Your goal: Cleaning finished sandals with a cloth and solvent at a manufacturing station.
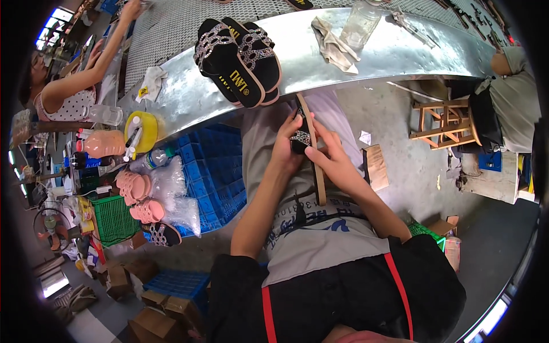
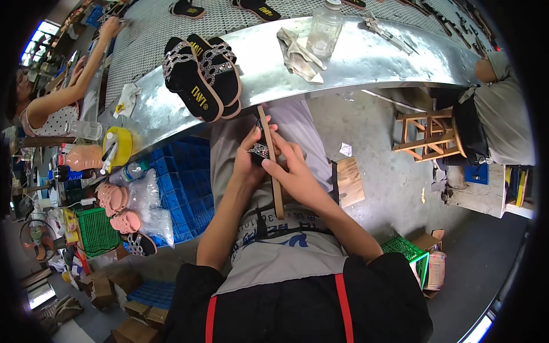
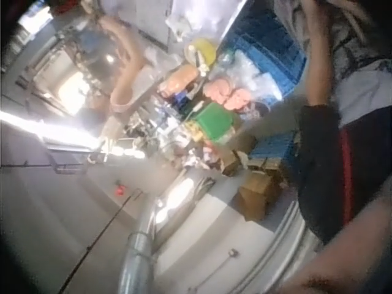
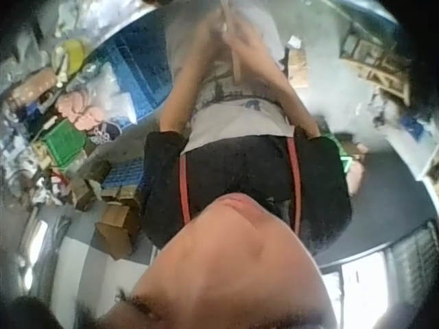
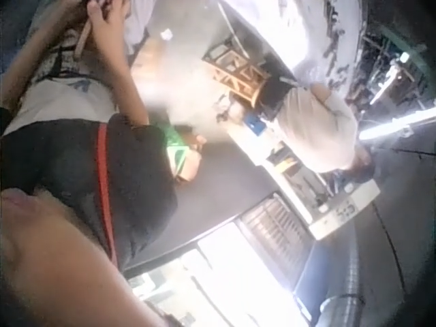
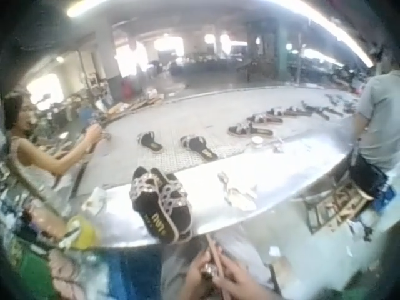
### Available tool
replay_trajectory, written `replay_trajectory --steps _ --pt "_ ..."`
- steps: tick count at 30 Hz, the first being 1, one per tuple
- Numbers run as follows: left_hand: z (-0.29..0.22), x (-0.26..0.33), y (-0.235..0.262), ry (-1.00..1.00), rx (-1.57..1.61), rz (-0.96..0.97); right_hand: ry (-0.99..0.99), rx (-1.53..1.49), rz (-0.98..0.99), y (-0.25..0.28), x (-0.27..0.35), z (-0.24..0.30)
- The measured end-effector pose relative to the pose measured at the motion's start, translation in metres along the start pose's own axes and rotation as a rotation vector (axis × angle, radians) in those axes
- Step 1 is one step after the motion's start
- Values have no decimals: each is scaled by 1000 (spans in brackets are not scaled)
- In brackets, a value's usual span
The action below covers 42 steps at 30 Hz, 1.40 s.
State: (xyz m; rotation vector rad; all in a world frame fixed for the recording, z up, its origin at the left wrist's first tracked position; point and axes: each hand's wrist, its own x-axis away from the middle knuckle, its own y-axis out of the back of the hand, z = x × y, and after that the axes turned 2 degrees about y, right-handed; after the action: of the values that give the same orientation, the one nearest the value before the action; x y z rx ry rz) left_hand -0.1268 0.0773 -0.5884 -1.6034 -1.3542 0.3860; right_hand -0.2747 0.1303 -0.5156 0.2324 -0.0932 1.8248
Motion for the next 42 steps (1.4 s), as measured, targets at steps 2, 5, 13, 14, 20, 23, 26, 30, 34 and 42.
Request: replay_trajectory --steps 2,5,13,14,20,23,26,30,34,42 --pt "-3 -4 1 13 20 -20 -59 -61 -1 1 -6 4" --pt "-8 -2 -3 60 51 26 -19 -45 -31 -1 -9 1" --pt "-16 -1 -5 105 58 41 -20 17 -20 2 -13 6" --pt "-15 -1 -2 104 32 29 -14 41 4 5 -13 6" --pt "-28 3 -10 131 -129 27 54 283 76 56 -31 31" --pt "-37 7 -10 157 -212 17 190 538 -190 70 -75 56" --pt "-53 11 -14 219 -326 -40 271 752 -467 80 -128 72" --pt "-77 39 -24 154 -936 -174 310 957 -638 82 -183 57" --pt "-109 81 -43 -10 -1620 -251 245 1033 -575 65 -202 44" --pt "-194 99 -67 -565 -1824 -464 296 1056 -606 63 -179 58"
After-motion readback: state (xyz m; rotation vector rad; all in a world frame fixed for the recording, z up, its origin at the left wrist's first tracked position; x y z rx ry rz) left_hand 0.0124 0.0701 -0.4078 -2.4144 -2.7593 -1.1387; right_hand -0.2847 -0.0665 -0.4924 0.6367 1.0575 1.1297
